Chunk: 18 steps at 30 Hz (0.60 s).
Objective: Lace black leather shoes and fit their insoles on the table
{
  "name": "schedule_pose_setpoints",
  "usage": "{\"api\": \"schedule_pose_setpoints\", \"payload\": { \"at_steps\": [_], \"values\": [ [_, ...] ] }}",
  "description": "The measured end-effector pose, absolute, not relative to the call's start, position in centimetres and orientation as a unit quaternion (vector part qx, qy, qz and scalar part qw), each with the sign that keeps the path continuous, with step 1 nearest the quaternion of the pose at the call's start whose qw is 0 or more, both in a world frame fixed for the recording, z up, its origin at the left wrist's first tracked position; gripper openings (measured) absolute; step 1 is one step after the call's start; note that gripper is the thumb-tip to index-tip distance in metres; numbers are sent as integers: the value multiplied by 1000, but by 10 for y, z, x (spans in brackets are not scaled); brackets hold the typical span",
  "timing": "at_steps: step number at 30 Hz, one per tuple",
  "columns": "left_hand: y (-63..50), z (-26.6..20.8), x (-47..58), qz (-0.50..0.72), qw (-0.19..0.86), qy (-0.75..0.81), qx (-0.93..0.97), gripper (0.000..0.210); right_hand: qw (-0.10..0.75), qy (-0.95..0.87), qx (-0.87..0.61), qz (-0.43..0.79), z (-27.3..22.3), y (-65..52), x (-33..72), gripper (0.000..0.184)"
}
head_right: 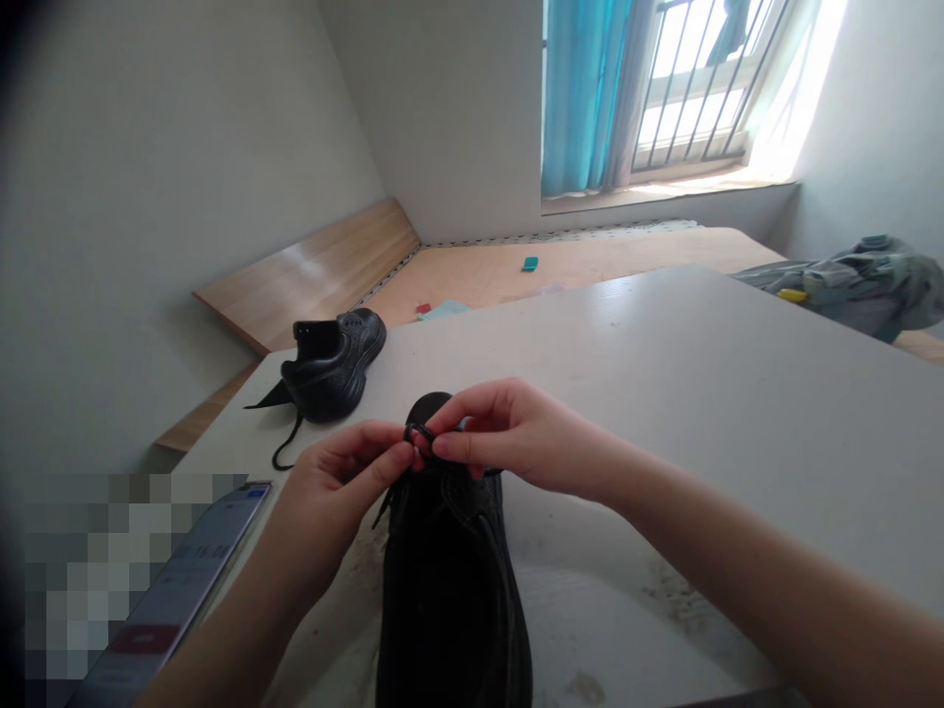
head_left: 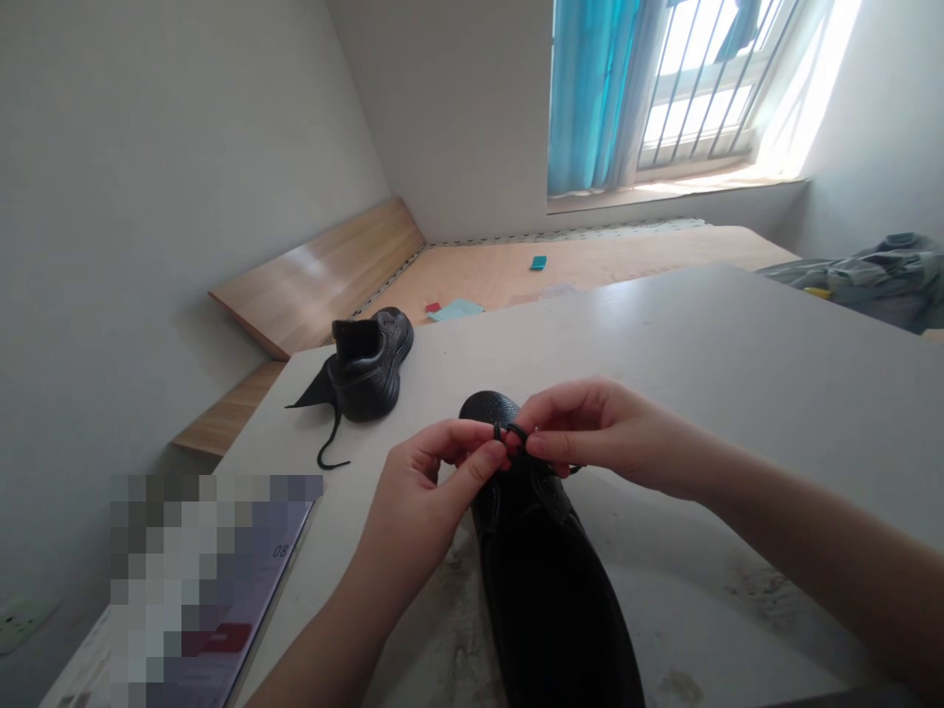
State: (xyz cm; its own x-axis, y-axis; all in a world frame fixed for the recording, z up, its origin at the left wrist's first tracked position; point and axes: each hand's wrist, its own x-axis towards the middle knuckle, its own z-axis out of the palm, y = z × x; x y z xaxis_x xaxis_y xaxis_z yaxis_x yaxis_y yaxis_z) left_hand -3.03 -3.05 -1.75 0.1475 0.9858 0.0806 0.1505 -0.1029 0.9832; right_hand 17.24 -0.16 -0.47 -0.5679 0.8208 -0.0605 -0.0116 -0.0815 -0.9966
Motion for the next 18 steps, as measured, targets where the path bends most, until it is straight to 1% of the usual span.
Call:
{"api": "schedule_pose_setpoints", "payload": {
  "at_steps": [4, 7, 11, 18],
  "values": [
    [-32, -18, -28, 451, 459, 484, 593, 19, 341, -599, -339, 641, -4, -5, 168, 28],
    [-34, -18, -27, 455, 453, 493, 587, 20, 361, -611, -330, 622, -3, -8, 166, 21],
    [-35, -17, -25, 458, 467, 490, 576, 21, 363, -627, -324, 608, -4, -10, 164, 13],
    [-36, -17, -23, 445, 438, 509, 593, 25, 392, -641, -341, 565, -7, -14, 158, 18]
  ]
}}
